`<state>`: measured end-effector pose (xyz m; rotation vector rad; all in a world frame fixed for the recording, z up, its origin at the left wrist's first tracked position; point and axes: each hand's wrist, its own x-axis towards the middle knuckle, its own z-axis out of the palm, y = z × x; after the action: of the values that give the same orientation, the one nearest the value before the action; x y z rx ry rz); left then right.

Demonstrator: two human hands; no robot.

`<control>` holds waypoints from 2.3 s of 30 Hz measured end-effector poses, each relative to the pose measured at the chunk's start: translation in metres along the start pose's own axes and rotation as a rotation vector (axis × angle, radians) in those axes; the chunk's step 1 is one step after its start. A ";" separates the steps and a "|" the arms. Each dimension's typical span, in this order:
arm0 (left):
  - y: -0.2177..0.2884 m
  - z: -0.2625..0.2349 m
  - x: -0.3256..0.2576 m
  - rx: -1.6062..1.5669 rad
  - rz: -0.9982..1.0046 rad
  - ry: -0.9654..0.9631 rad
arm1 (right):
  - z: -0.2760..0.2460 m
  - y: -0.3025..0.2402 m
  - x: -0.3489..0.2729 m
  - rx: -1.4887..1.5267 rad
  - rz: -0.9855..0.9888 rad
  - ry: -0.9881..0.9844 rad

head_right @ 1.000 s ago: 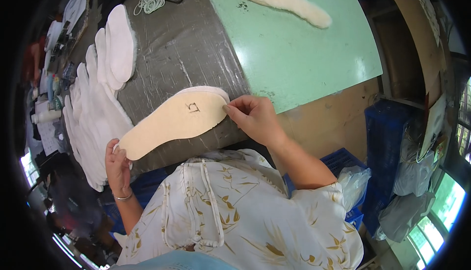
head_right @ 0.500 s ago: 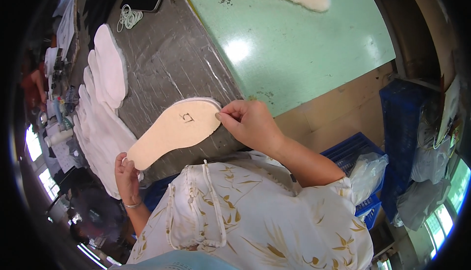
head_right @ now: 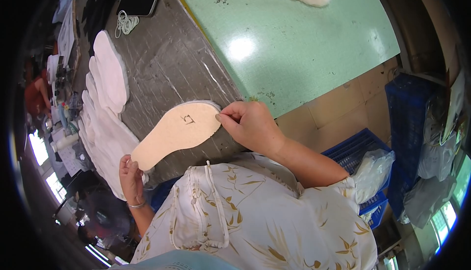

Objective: Assembling shoe insoles by aligning and pressing a plush top layer onto a base.

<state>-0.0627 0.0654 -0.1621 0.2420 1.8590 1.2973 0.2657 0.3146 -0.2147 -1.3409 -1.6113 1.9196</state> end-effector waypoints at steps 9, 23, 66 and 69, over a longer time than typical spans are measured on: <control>0.001 0.005 0.001 0.014 -0.017 0.007 | 0.001 0.001 0.002 -0.018 0.021 0.016; -0.003 0.000 0.002 0.015 -0.039 -0.012 | 0.002 -0.004 0.001 -0.057 0.058 0.025; -0.024 0.024 0.016 0.140 0.059 -0.008 | 0.014 -0.018 0.002 -0.107 0.271 0.164; -0.021 0.024 0.019 0.260 0.105 -0.039 | 0.013 -0.017 0.002 -0.110 0.274 0.155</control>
<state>-0.0509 0.0834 -0.1923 0.5044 2.0029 1.1087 0.2490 0.3134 -0.2010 -1.7890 -1.5442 1.8384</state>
